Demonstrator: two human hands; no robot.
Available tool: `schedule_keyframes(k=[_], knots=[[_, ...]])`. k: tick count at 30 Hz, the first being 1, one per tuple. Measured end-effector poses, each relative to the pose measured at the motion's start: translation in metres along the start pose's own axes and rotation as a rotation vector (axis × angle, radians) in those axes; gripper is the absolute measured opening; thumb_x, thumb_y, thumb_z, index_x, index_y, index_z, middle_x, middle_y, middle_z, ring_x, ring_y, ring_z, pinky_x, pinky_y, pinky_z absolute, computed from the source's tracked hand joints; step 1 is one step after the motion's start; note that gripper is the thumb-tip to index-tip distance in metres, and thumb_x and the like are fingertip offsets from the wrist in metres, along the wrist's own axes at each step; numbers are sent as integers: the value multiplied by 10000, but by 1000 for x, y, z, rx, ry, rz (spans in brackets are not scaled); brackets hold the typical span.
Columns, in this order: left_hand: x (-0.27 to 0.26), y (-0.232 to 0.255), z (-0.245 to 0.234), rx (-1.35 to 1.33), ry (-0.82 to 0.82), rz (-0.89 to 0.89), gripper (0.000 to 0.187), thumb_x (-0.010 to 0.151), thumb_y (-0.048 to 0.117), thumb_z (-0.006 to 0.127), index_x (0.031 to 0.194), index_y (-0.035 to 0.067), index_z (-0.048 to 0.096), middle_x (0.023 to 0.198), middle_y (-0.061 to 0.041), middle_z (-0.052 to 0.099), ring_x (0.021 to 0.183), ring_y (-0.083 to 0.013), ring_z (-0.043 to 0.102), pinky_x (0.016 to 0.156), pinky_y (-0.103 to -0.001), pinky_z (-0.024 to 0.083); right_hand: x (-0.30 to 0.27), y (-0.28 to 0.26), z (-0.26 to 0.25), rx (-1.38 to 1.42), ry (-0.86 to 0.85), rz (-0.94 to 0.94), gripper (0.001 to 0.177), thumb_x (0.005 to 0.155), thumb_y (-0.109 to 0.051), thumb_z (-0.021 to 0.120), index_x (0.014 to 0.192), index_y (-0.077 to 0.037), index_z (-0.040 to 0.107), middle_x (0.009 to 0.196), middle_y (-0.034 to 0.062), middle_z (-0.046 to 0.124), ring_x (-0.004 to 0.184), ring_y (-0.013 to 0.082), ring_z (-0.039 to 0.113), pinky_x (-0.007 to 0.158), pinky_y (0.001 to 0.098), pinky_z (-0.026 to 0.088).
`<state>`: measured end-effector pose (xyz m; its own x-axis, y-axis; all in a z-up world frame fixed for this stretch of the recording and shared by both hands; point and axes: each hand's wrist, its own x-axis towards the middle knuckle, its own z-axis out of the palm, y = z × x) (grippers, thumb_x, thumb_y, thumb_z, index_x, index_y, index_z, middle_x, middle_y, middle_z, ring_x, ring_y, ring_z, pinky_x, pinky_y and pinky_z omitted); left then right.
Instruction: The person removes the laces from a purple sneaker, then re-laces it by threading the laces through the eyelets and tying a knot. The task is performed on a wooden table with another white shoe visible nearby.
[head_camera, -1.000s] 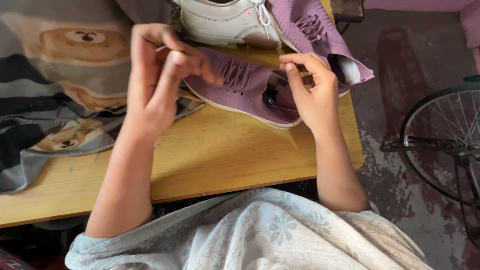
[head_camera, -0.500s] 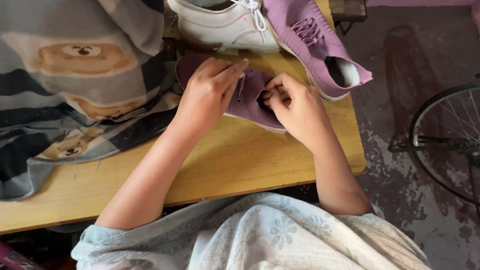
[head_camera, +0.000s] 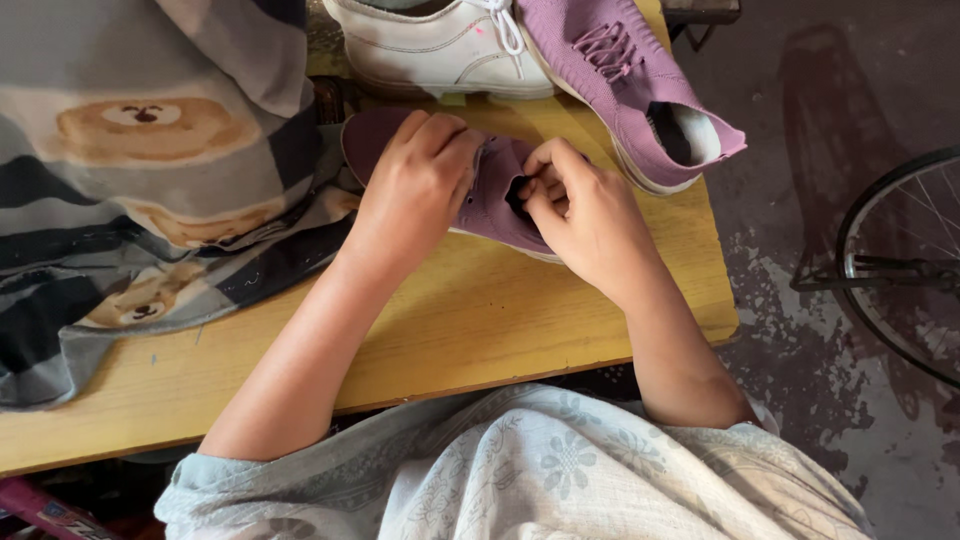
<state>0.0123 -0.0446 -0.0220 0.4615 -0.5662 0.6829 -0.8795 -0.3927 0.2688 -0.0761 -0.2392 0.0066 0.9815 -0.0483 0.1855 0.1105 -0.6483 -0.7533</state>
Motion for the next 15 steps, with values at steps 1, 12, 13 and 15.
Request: schedule_keyframes(k=[1,12,13,15], knots=[[0,-1,0,22,-5,3,236,890,-36,707,1125,-56,694,1096,-161,631,1038,-326,614,940,-394,536,0,0,0,-6,2,-2,142,942,-6,643,1071,-2,585,885,105,747,806,199,767,712,315,588],[-2,3,3,204,-71,65,326,816,8,678,1133,-67,686,1093,-144,605,1007,-298,592,894,-361,537,0,-1,1,-44,19,-23,140,949,-39,651,1065,-4,582,859,129,736,781,248,756,692,360,566],[-3,3,4,220,-75,71,331,810,12,672,1131,-67,681,1098,-147,599,1014,-298,588,901,-361,539,0,-1,1,-46,25,-26,138,948,-46,655,1056,-1,582,857,133,734,782,255,757,694,365,567],[-2,2,5,251,-81,84,339,798,19,661,1126,-67,672,1108,-153,587,1029,-300,579,915,-361,544,0,1,1,-115,37,-69,128,923,-52,661,1029,2,614,864,165,735,788,306,745,702,396,563]])
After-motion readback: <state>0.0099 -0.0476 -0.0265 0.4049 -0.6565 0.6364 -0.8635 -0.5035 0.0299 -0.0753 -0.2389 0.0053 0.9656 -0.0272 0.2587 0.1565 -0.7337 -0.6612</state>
